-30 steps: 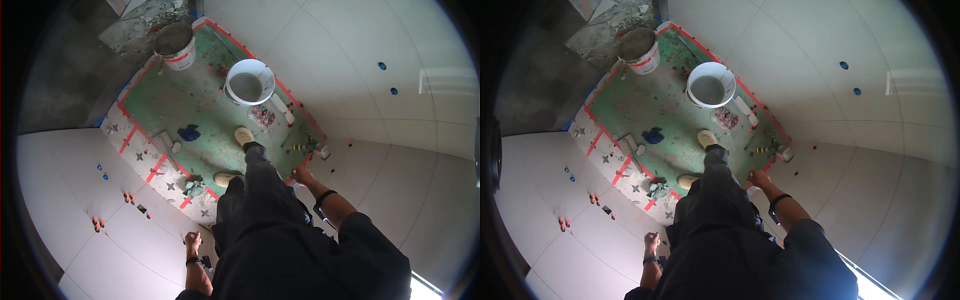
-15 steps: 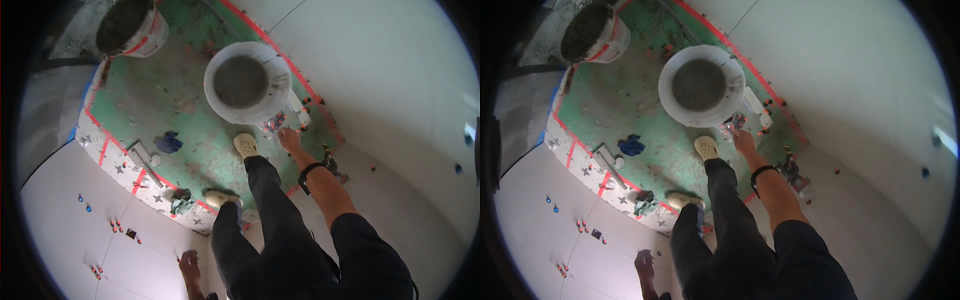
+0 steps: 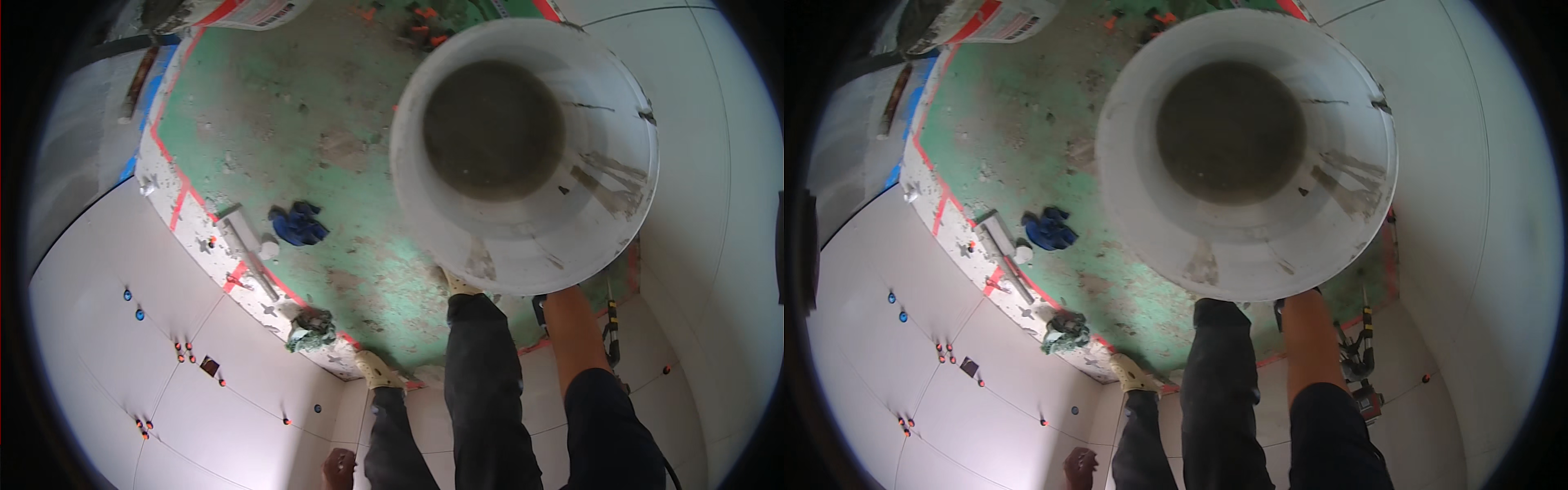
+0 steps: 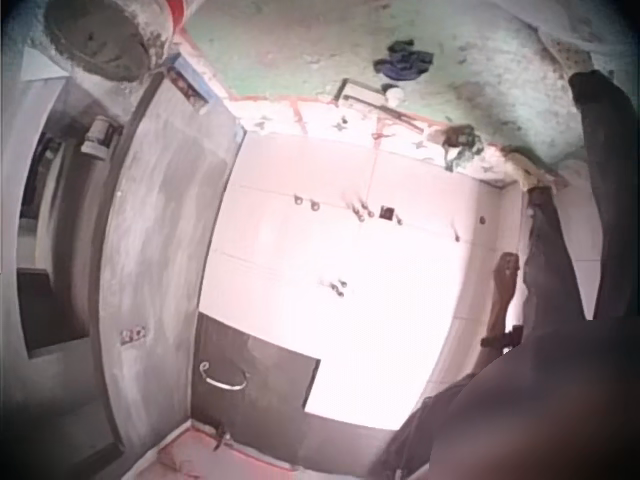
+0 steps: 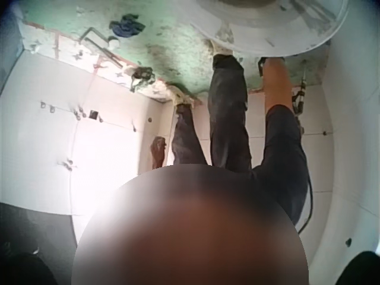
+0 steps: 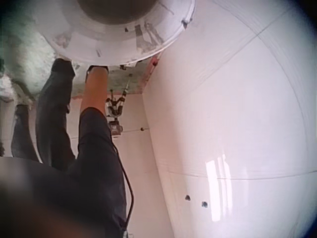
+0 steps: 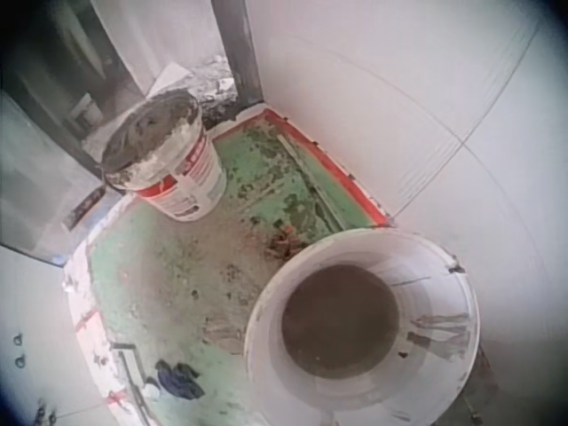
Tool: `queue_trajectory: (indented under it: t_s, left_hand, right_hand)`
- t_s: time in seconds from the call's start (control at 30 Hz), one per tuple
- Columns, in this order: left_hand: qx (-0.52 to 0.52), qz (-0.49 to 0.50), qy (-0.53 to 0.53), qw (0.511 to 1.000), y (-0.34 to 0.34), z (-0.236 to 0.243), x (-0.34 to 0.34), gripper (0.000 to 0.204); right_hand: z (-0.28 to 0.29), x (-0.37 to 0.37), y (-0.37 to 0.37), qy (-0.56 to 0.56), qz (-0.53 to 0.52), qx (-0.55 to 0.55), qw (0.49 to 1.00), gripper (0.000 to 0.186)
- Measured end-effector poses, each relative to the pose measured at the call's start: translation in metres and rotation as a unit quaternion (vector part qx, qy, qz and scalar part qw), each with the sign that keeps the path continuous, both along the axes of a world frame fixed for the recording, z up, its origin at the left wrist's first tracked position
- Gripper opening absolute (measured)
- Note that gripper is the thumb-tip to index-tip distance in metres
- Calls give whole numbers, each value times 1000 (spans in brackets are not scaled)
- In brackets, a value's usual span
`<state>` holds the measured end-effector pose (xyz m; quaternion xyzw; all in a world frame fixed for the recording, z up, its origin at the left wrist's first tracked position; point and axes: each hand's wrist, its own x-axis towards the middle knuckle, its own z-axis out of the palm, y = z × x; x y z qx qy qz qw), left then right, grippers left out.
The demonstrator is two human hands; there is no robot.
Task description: Installing ceramic tiles on a wall and using leveling spacers.
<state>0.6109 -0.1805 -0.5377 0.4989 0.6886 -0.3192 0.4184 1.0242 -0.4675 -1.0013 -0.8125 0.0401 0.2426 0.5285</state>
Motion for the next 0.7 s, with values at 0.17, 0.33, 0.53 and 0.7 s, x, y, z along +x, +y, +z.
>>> queue_trajectory:
  t_s: [0.17,0.33,0.53,0.7]
  left_hand:
    - [20,33,-112,993,-2,4,49,42]
    - [64,-21,-104,992,-10,28,36,21]
    - [92,130,-194,968,-16,21,18,20]
    - [97,130,-243,957,-31,19,10,20]
  right_hand:
    - [-17,-5,13,57,-136,135,980,49]
    - [65,5,18,-30,289,-357,888,53]
    - [153,28,38,-101,247,-350,898,35]
    - [265,0,81,-77,326,-258,907,33]
